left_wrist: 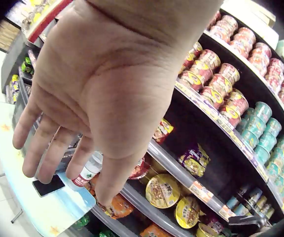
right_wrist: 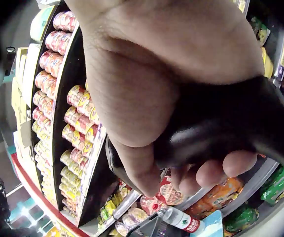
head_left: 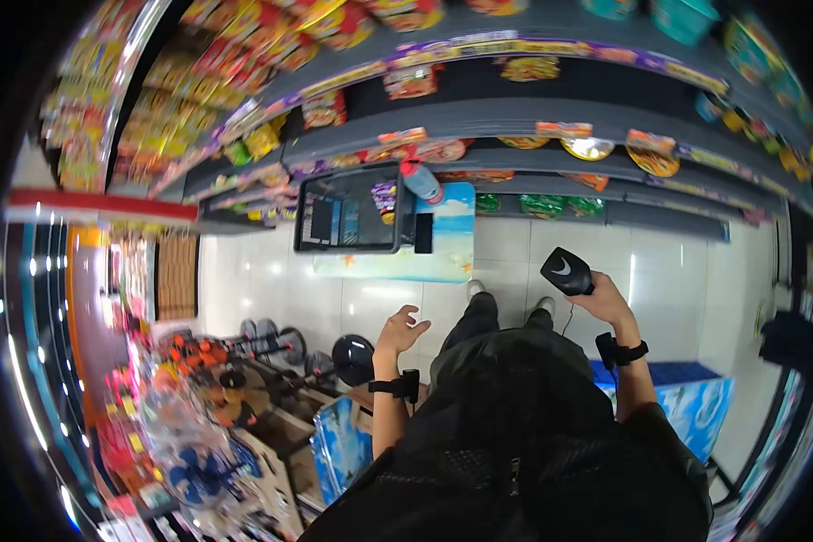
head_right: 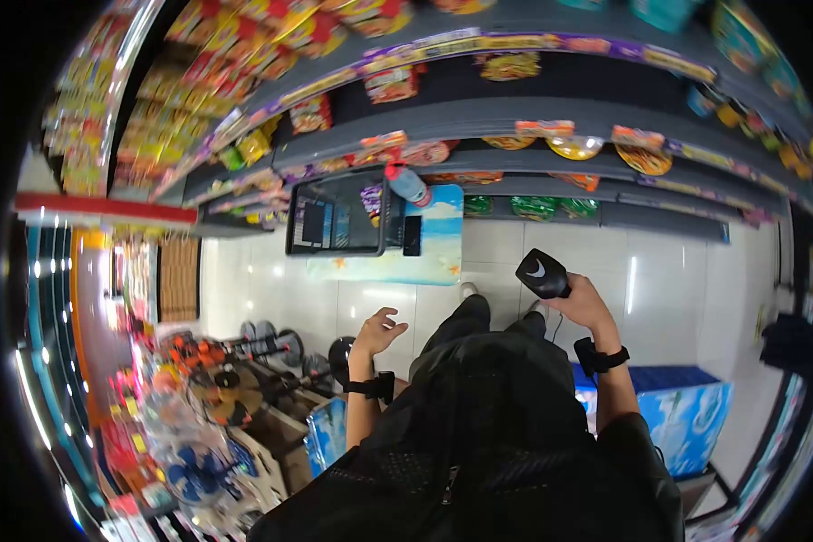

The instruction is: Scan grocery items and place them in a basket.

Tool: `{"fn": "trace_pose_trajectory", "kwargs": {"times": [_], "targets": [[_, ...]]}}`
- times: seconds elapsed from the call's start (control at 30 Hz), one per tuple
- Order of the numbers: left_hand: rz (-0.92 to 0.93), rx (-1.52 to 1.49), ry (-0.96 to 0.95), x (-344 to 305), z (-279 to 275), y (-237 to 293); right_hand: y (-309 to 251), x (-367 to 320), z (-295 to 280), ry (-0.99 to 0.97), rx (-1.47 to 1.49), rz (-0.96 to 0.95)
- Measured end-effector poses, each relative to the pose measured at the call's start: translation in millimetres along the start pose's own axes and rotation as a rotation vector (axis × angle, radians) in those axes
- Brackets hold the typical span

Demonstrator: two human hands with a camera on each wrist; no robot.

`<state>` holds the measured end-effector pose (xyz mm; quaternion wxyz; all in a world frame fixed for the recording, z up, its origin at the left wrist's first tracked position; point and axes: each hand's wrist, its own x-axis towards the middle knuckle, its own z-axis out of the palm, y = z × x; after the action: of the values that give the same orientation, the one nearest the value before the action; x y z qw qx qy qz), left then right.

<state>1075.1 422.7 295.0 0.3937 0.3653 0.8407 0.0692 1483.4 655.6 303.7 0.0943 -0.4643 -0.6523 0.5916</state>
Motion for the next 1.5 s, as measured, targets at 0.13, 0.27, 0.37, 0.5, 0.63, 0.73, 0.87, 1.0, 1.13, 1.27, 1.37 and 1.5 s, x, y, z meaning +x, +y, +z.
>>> {"fn": "trace_pose_trajectory", "kwargs": {"times": [0.13, 0.27, 0.37, 0.5, 0.63, 0.73, 0.87, 1.0, 1.13, 1.27, 1.37, 1.5], "targets": [[-0.091, -0.072, 0.0, -13, -3, -55, -24, 43, 47, -0.075, -0.032, -0.046], [-0.13, -0.05, -0.009, 6, -17, -111, -57, 79, 103, -0.148, -0.106, -0.095], [-0.053, -0.06, 0.024, 48, -39, -154, -81, 104, 150, -0.218, -0.126, 0.014], [0.115, -0.237, 0.096, 145, -82, -192, -82, 143, 212, -0.205, -0.098, 0.084], [0.282, -0.292, 0.162, 267, -118, -212, -102, 159, 257, -0.118, -0.084, 0.164], [0.339, -0.041, 0.191, 349, -135, -200, -106, 157, 271, -0.043, -0.084, 0.285], [0.293, 0.434, 0.219, 460, -123, -181, -96, 141, 279, 0.145, -0.169, 0.424], [0.311, 0.279, -0.043, 552, -117, -159, -80, 117, 289, 0.275, -0.212, 0.528], [0.6, 0.302, -0.02, 592, -95, -157, -78, 92, 300, 0.354, -0.153, 0.604], [0.529, 0.527, 0.098, 600, -73, -154, -72, 69, 311, 0.405, -0.058, 0.596], [0.348, 0.381, 0.154, 601, -65, -160, -64, 59, 315, 0.405, 0.054, 0.689], [0.344, 0.746, 0.009, 618, -39, -179, -61, 61, 316, 0.372, 0.024, 0.739]]}}
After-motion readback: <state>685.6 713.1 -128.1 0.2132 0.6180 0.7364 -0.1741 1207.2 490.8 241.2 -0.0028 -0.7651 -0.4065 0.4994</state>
